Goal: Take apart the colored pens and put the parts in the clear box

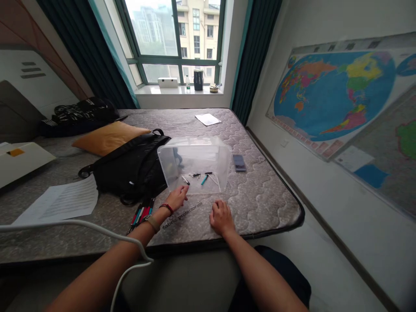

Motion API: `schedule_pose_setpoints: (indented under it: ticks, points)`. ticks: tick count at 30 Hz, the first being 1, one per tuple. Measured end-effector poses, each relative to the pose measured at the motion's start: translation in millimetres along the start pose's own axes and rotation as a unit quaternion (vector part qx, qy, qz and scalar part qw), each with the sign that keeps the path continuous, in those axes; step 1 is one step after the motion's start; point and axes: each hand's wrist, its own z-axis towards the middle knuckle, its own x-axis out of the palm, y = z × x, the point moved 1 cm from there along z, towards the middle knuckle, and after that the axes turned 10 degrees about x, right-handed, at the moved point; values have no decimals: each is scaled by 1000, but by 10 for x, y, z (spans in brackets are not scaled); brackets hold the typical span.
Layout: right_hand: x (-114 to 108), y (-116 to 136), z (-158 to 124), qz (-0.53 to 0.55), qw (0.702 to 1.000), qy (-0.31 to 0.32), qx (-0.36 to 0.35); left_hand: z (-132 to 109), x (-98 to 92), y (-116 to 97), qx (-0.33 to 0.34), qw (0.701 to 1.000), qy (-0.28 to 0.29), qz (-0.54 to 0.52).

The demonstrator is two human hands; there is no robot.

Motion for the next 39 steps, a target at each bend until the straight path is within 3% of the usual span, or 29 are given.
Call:
schedule_pose_setpoints:
  ticks: [3,6,11,16,23,32,39]
  points:
    - [-5,-4,1,0,1000,2,1,-269,25,133,38,996,51,64]
    - [-1,-8,2,3,1000,3,2,-619,-61,307,42,986,62,152]
    - [-3,-9,1,1,1000,10,0,-1093,-416,610,-33,955,70,288]
    - [-15,1,-6,-3,1000,8,-2,-1338,-723,822,-73,941,109,313]
    - [-8,6,-13,-7,1000,-1,-7,-1379,-822,845,-48,939,97,327]
    - [-11,8,-8,-7,1000,1,-4,-1304,-629,904,8,916,119,382]
    - [6,-5,-3,-4,1000,4,-5,-1211,-516,741,57,890,118,438]
